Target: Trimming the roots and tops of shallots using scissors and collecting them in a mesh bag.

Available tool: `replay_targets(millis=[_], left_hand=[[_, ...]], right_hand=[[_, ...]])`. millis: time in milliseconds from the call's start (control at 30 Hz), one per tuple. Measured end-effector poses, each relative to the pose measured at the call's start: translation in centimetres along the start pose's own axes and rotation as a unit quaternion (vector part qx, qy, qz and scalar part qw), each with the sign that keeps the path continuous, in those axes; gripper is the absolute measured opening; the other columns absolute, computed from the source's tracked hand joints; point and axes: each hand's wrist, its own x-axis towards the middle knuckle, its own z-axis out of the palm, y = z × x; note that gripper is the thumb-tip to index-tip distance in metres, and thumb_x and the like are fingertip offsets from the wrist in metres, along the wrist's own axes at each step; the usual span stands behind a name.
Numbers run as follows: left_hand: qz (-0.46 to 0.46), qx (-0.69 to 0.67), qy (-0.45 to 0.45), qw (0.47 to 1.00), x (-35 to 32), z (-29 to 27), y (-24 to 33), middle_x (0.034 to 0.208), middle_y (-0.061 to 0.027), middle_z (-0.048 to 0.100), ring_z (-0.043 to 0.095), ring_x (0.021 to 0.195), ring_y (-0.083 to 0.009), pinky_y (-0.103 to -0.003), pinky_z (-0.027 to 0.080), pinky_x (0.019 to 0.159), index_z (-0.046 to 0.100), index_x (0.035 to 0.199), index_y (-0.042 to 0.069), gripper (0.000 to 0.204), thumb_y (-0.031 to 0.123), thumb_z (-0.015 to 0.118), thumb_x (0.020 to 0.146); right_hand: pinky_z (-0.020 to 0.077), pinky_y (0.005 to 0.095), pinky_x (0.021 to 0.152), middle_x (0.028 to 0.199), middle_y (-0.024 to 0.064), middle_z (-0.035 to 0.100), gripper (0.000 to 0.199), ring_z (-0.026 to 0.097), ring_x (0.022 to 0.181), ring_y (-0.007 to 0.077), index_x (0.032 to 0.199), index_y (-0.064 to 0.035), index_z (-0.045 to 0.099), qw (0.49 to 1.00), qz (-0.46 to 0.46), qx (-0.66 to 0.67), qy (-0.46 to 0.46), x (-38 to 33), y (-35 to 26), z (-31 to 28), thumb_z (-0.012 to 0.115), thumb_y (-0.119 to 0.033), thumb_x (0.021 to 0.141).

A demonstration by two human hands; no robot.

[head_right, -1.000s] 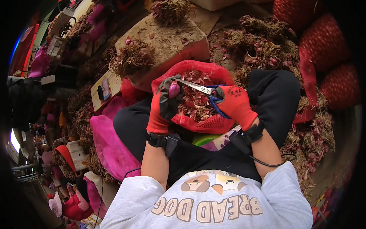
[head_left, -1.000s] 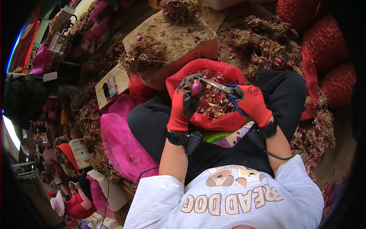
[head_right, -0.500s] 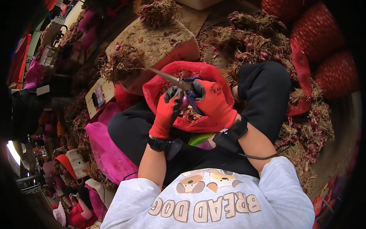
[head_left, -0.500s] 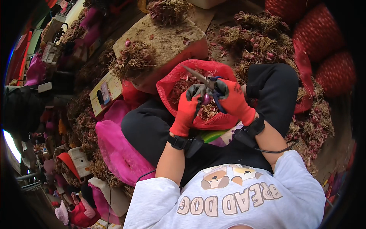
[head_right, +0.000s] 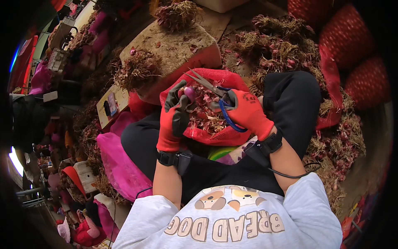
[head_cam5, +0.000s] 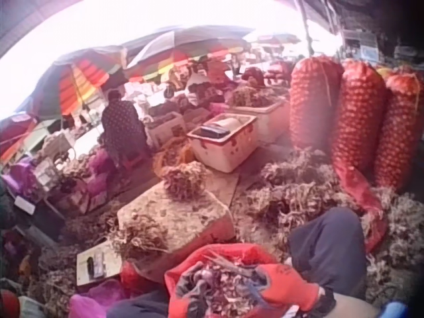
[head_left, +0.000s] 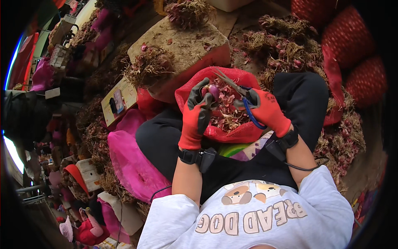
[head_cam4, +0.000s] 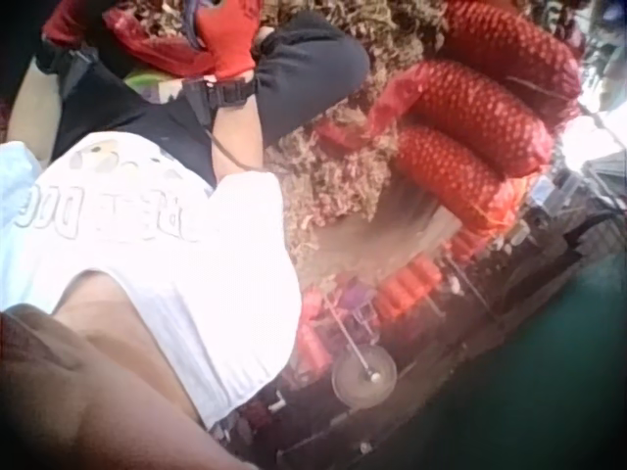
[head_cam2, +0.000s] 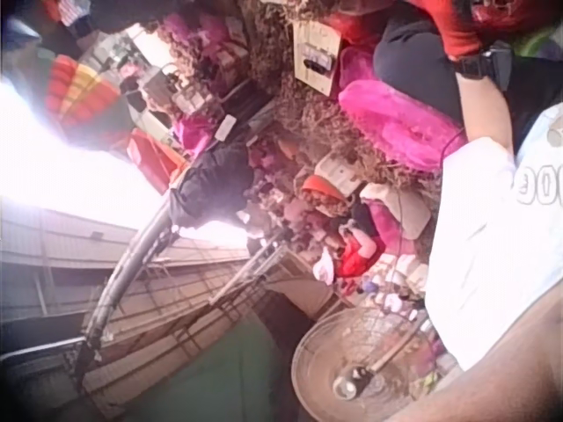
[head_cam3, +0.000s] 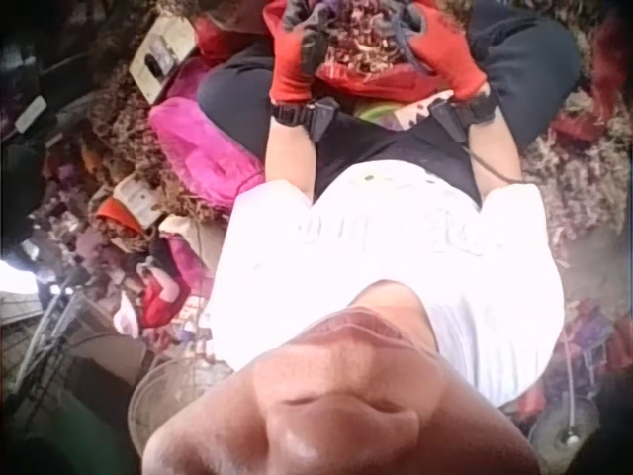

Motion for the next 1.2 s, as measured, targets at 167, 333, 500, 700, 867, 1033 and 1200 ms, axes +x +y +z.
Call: replay_targets(millis=[167, 333, 500, 700, 867, 1033, 1200], left_hand=[[0.019, -0.033, 0.046, 0.998, 0.0, -0.4, 0.6, 0.095, 0.0013, 0.055, 0.048, 0.072, 0.0000, -0.013, 0.038, 0.062, 0.047, 0.128, -0.001, 0.038, -0.002, 0.052, 0.089], [-0.005, 0.018, 0.049, 0.999, -0.2, -0.5, 1.3, 0.102, 0.0008, 0.057, 0.046, 0.069, 0.0044, -0.010, 0.034, 0.056, 0.048, 0.128, -0.001, 0.041, -0.007, 0.053, 0.088], [0.013, 0.059, 0.063, 0.996, -0.1, -0.2, 1.2, 0.109, 0.0003, 0.058, 0.049, 0.073, 0.0034, -0.010, 0.037, 0.060, 0.050, 0.127, -0.003, 0.040, -0.005, 0.055, 0.087], [0.001, 0.079, 0.019, 0.997, -0.2, -0.7, 1.6, 0.116, -0.0013, 0.057, 0.052, 0.080, 0.0007, -0.012, 0.041, 0.068, 0.050, 0.127, -0.003, 0.043, -0.006, 0.057, 0.085], [0.027, 0.014, 0.019, 0.999, 0.0, -1.0, 0.8, 0.125, -0.0053, 0.053, 0.053, 0.101, -0.0071, -0.019, 0.043, 0.087, 0.044, 0.132, -0.002, 0.050, -0.010, 0.055, 0.084], [0.084, 0.001, 0.005, 0.996, 0.1, -0.6, 1.1, 0.132, -0.0115, 0.047, 0.046, 0.121, -0.0169, -0.029, 0.039, 0.100, 0.038, 0.136, -0.004, 0.062, -0.015, 0.049, 0.076], [0.083, 0.023, -0.016, 0.996, 0.0, -0.6, 1.5, 0.133, -0.0121, 0.046, 0.046, 0.121, -0.0172, -0.029, 0.039, 0.101, 0.037, 0.136, -0.004, 0.062, -0.014, 0.050, 0.076]], right_hand=[[0.0469, 0.0370, 0.064, 0.083, 0.0129, 0.062, 0.029, 0.061, 0.073, 0.0319, 0.087, -0.0067, 0.060, 0.994, -0.063, -0.086, 0.004, -0.5, -0.1, -1.0, 0.071, -0.030, 0.074], [0.0485, 0.0379, 0.065, 0.084, 0.0111, 0.062, 0.033, 0.061, 0.075, 0.0314, 0.088, -0.0085, 0.061, 0.977, -0.081, -0.194, 0.026, -0.6, 0.8, -1.1, 0.072, -0.034, 0.070], [0.0494, 0.0378, 0.066, 0.084, 0.0109, 0.063, 0.035, 0.062, 0.075, 0.0308, 0.089, -0.0085, 0.060, 0.969, -0.081, -0.234, 0.012, -0.5, 1.4, -1.2, 0.073, -0.032, 0.067], [0.0497, 0.0374, 0.064, 0.078, 0.0117, 0.063, 0.029, 0.062, 0.073, 0.0311, 0.088, -0.0081, 0.061, 0.973, -0.089, -0.213, 0.028, -0.6, 1.6, -1.4, 0.072, -0.025, 0.068], [0.0483, 0.0379, 0.063, 0.080, 0.0133, 0.062, 0.029, 0.062, 0.074, 0.0310, 0.091, -0.0072, 0.060, 0.996, -0.053, -0.074, 0.002, -0.5, 0.8, -1.4, 0.072, -0.024, 0.070], [0.0466, 0.0376, 0.064, 0.086, 0.0122, 0.060, 0.033, 0.061, 0.076, 0.0302, 0.095, -0.0078, 0.059, 0.992, -0.081, -0.093, 0.020, -0.8, 0.3, -1.2, 0.072, -0.026, 0.070], [0.0460, 0.0384, 0.064, 0.084, 0.0098, 0.058, 0.037, 0.059, 0.074, 0.0307, 0.092, -0.0084, 0.058, 0.962, -0.128, -0.240, 0.034, -0.7, -0.3, -1.1, 0.073, -0.032, 0.068]])
